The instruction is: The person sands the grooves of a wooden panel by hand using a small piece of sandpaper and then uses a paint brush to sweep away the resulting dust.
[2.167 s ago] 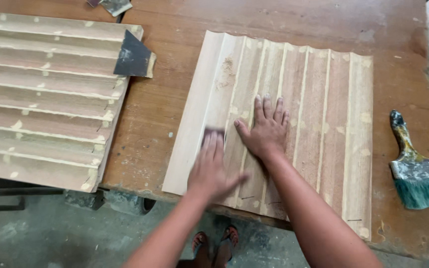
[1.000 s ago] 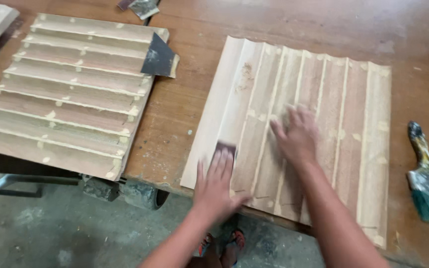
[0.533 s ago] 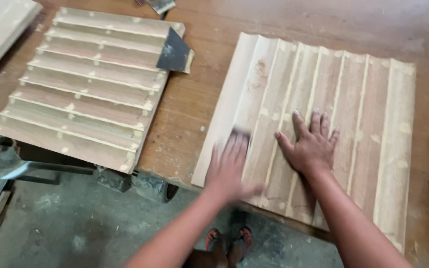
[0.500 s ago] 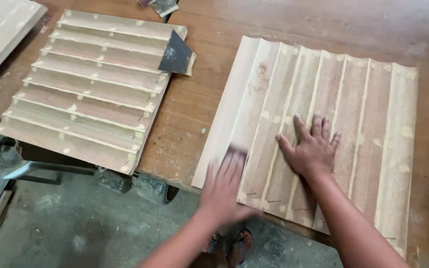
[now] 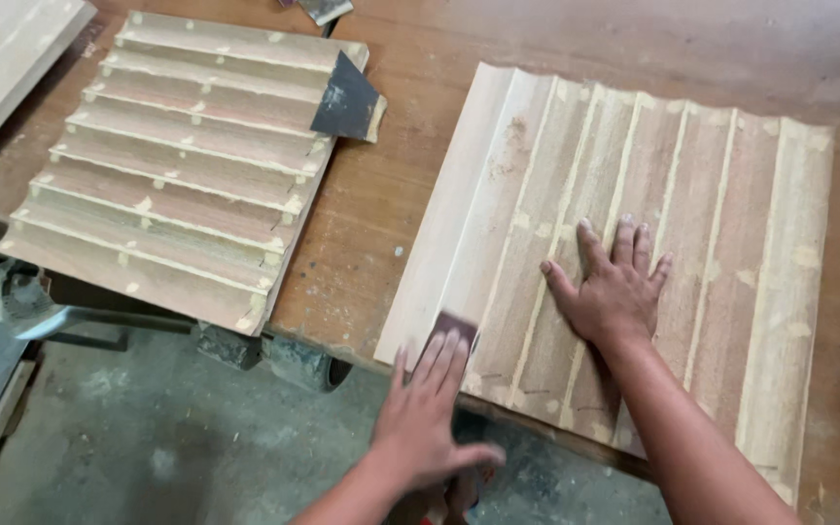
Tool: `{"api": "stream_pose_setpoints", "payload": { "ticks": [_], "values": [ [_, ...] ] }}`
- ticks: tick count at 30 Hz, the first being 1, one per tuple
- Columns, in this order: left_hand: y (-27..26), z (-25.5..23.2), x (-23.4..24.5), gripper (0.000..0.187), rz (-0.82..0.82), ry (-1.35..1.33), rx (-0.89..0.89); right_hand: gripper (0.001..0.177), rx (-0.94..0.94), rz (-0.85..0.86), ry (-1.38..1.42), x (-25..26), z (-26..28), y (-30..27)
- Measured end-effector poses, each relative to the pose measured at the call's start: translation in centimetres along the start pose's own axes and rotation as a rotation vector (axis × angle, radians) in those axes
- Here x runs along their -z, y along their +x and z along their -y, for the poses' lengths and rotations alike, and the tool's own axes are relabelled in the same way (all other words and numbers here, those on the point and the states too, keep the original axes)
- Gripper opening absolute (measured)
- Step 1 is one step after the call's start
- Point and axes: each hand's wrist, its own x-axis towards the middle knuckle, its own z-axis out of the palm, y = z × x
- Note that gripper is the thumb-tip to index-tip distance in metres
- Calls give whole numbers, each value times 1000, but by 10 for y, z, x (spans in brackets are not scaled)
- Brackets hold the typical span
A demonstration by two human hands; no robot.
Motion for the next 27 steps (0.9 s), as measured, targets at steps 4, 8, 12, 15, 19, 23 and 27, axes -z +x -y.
{"api": "stream_pose_setpoints", "payload": {
  "ticks": [4,8,12,15,19,23,27],
  "values": [
    [39,5,-2,173,12,27,4,84,20,-58,-2,-2,1,3],
    [152,22,3,135,668,-588,93,83,-16,4,-3,8,8,-7],
    [66,9,-45,166,-15,-137,-18,80,4,-42,-18,-6,0,0],
    [-34,-12,-76,81,-86,-20,35,80,9,-92,-50,-12,-5,4],
    [68,6,-26,199,-106,101,26,81,-37,-34,-34,-8,-4,2],
    [146,22,3,131,686,-594,111,82,-33,-24,-17,-9,0,2],
    [19,2,-58,192,-68,226,42,82,-4,-41,-22,-13,-2,-2]
  ]
}}
